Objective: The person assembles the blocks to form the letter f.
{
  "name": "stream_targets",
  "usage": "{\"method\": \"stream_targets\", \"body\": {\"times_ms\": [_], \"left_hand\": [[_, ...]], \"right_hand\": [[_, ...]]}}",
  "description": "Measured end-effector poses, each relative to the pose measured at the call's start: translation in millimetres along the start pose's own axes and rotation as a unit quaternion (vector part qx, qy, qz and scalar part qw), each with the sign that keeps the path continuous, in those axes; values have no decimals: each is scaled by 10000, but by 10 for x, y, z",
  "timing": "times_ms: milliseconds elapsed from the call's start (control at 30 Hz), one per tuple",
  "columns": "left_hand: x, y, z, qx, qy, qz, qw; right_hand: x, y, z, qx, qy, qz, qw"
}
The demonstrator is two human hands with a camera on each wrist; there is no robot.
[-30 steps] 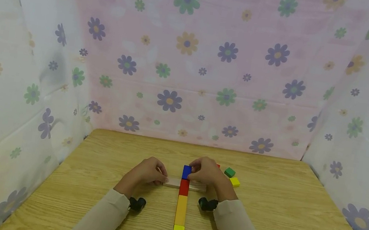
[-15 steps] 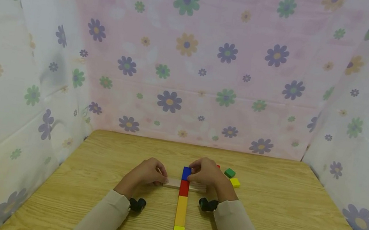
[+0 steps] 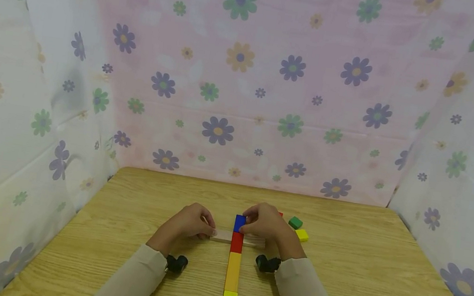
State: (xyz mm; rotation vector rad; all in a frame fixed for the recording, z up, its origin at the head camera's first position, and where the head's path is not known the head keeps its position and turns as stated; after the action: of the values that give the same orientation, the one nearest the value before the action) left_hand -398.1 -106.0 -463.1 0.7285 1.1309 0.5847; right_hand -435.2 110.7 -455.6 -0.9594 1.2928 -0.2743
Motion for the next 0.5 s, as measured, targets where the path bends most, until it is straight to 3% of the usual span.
{"method": "stream_targets", "body": {"times_ms": [500], "left_hand": [[-2,10,4,-8,23,-15,10000]], "right_hand": [[3,-1,-1,-13,34,-14,10000]]}}
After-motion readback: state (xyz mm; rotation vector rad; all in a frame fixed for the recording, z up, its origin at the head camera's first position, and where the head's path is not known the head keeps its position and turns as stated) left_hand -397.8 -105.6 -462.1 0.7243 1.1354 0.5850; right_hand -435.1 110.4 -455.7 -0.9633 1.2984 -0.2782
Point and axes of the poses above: each hand's wrist, its own z-axis away from the middle knuckle, its own x-axis out of the palm, y = z × x, the point moved 7 cm from there along -z, towards the middle knuckle, and after that the axes turned 6 degrees about -x, right-handed, at the moved point
